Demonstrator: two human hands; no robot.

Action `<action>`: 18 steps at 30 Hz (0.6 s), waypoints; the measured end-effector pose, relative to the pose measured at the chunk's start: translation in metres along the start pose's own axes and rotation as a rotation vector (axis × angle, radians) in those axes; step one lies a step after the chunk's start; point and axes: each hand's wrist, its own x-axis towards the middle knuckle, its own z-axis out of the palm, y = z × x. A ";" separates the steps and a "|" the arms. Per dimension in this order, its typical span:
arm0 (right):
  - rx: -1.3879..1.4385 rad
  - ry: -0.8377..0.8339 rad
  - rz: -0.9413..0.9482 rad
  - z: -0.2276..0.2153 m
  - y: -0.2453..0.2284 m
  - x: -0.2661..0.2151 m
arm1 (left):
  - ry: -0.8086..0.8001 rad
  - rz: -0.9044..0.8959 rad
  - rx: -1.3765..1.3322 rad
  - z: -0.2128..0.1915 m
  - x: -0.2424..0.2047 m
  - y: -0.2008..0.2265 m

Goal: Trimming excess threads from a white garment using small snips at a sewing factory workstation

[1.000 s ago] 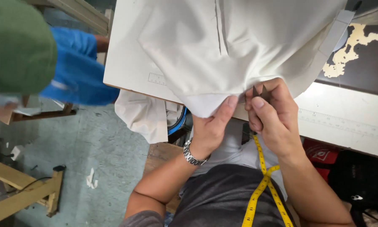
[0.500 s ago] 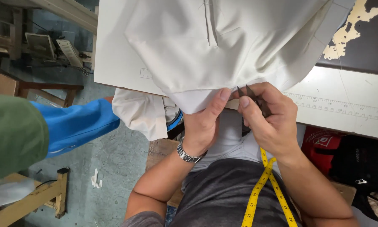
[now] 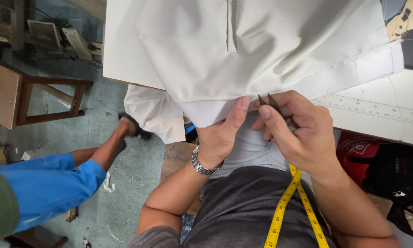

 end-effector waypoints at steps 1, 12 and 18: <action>-0.001 -0.002 0.005 0.000 0.000 0.000 | 0.001 -0.006 -0.001 0.000 -0.001 0.000; 0.064 -0.032 0.009 0.003 0.003 0.002 | -0.006 -0.029 0.054 0.004 0.000 0.011; 0.086 -0.033 0.017 0.003 0.006 0.002 | 0.020 -0.034 0.011 0.008 -0.001 0.009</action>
